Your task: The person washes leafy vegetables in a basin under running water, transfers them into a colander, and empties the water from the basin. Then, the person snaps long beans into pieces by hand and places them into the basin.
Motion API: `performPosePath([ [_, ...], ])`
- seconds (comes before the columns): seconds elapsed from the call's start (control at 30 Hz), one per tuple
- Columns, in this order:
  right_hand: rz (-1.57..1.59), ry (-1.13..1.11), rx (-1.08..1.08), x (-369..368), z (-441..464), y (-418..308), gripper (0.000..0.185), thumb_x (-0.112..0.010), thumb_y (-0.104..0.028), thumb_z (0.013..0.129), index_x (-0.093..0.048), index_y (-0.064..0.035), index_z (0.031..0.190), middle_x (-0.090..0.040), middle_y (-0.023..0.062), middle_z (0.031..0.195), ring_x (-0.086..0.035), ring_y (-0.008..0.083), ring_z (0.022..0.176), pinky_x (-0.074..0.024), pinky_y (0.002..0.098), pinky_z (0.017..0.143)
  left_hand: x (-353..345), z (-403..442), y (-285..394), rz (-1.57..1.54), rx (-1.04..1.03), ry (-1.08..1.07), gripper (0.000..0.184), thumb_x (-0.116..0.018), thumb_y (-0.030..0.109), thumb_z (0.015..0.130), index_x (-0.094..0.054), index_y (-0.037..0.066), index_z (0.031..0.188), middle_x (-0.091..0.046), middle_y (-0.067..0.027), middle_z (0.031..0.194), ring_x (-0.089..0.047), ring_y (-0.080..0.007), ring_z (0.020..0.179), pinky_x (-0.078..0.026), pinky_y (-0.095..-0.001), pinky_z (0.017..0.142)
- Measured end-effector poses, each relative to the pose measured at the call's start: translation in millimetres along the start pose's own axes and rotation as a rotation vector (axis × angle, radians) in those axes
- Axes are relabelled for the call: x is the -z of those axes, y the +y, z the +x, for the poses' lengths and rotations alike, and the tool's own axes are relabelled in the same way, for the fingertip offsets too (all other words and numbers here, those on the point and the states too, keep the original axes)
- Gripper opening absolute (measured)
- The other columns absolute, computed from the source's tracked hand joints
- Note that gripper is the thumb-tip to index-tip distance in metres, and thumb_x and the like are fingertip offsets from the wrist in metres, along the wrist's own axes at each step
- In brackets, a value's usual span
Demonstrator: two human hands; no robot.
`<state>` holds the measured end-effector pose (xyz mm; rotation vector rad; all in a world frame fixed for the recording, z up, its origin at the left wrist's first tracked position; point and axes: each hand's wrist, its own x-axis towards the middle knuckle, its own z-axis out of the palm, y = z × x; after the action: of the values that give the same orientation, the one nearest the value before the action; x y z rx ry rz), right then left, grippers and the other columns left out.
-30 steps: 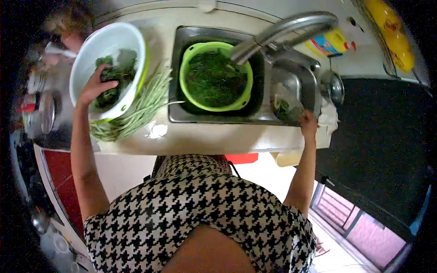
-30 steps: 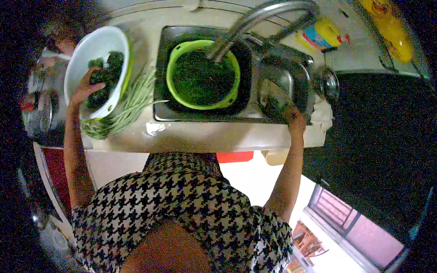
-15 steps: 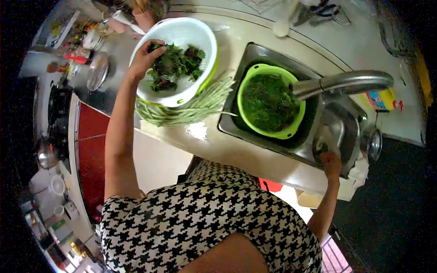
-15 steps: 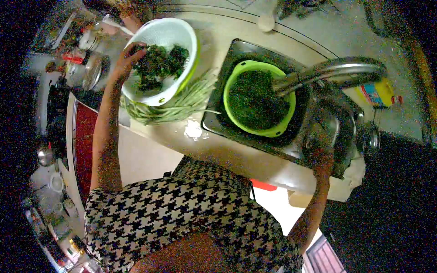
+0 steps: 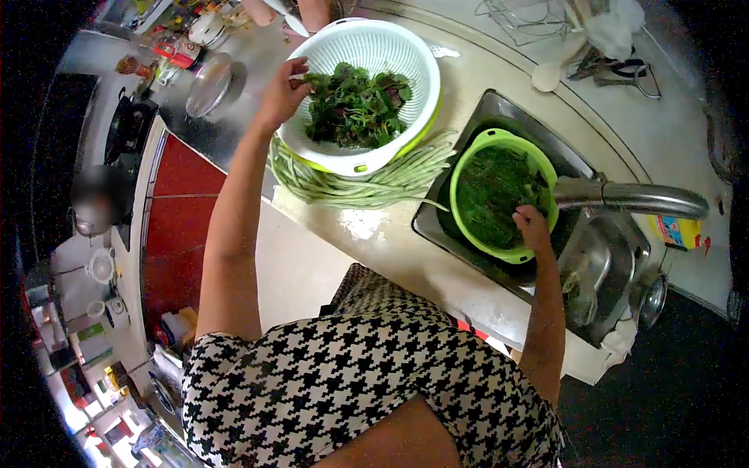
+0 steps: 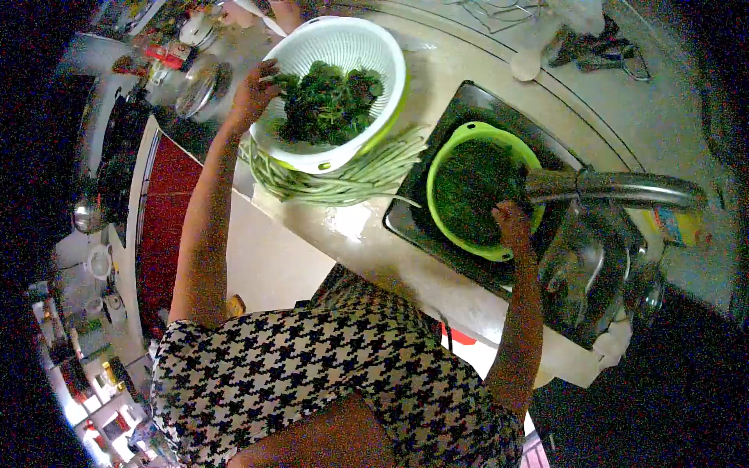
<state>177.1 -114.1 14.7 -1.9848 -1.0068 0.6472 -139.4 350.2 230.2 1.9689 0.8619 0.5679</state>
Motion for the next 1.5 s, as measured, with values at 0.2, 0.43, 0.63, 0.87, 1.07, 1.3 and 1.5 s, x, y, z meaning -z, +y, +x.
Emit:
performPosePath([
  [0.2,-0.325,0.113,-0.340,-14.4,20.6,7.7,0.080,-0.060,-0.053,0.074,-0.025,-0.0139,0.134,-0.026,0.0212,0.132,-0.035,0.0392,0.115,-0.0361,0.0492,0.088,-5.7,-3.8,21.5,-0.447,0.245,0.079,0.012,-0.050,0.006,0.086,-0.049,0.000,0.097,-0.059,-0.0094,0.088,-0.063,-0.0205,0.080,-0.050,-0.0265,0.064],
  [0.43,-0.517,-0.184,-0.540,-57.0,36.8,-2.6,0.067,-0.064,-0.025,0.077,-0.029,-0.0128,0.132,-0.034,0.0220,0.129,-0.052,0.0344,0.093,-0.0465,0.0443,0.071,-21.6,-11.8,31.1,-0.886,0.359,-0.102,0.035,-0.037,0.026,0.093,-0.043,-0.001,0.114,-0.055,-0.0196,0.102,-0.056,-0.0330,0.097,-0.052,-0.0384,0.073],
  [0.63,-0.035,-0.137,-0.104,-35.2,24.6,36.3,0.040,-0.062,-0.019,0.079,-0.050,-0.0047,0.114,-0.052,0.0114,0.114,-0.057,0.0221,0.084,-0.0464,0.0367,0.069,-24.4,-10.2,36.6,-0.684,0.331,-0.103,0.036,-0.040,0.028,0.092,-0.047,0.004,0.118,-0.057,-0.0137,0.101,-0.059,-0.0292,0.091,-0.050,-0.0367,0.073],
  [0.87,0.242,-0.117,-0.149,16.7,31.9,-5.0,0.040,-0.057,-0.037,0.082,-0.053,-0.0114,0.113,-0.053,0.0105,0.112,-0.049,0.0248,0.104,-0.0379,0.0382,0.088,-38.2,-3.5,-3.7,0.881,-0.158,-0.050,0.037,-0.054,0.019,0.081,-0.049,0.021,0.117,-0.058,-0.0141,0.100,-0.058,-0.0312,0.082,-0.046,-0.0420,0.068],
  [1.07,0.367,0.019,-0.382,26.5,57.4,60.9,0.073,-0.057,-0.054,0.075,-0.029,-0.0177,0.132,-0.023,0.0183,0.136,-0.021,0.0324,0.126,-0.0252,0.0446,0.099,-59.1,-20.2,35.5,0.926,-0.337,0.224,0.024,-0.061,0.023,0.077,-0.058,0.013,0.099,-0.052,-0.0087,0.114,-0.055,-0.0286,0.096,-0.046,-0.0377,0.076],
  [1.3,-0.449,-0.246,-0.530,-17.6,87.9,-37.2,0.086,-0.064,-0.055,0.068,-0.029,-0.0136,0.134,-0.019,0.0211,0.139,-0.029,0.0386,0.123,-0.0287,0.0499,0.098,-78.3,-51.2,63.5,0.661,-0.358,0.300,0.030,-0.066,0.021,0.076,-0.057,0.006,0.101,-0.048,-0.0146,0.116,-0.048,-0.0299,0.106,-0.039,-0.0357,0.089],
  [1.5,-0.058,0.027,-0.430,-13.3,72.8,20.0,0.073,-0.063,-0.046,0.074,-0.038,-0.0039,0.128,-0.038,0.0188,0.130,-0.041,0.0329,0.116,-0.0358,0.0445,0.093,-74.6,-63.0,79.1,0.577,-0.388,0.320,0.028,-0.066,0.015,0.076,-0.058,0.007,0.102,-0.049,-0.0138,0.114,-0.048,-0.0274,0.107,-0.038,-0.0341,0.089],
])
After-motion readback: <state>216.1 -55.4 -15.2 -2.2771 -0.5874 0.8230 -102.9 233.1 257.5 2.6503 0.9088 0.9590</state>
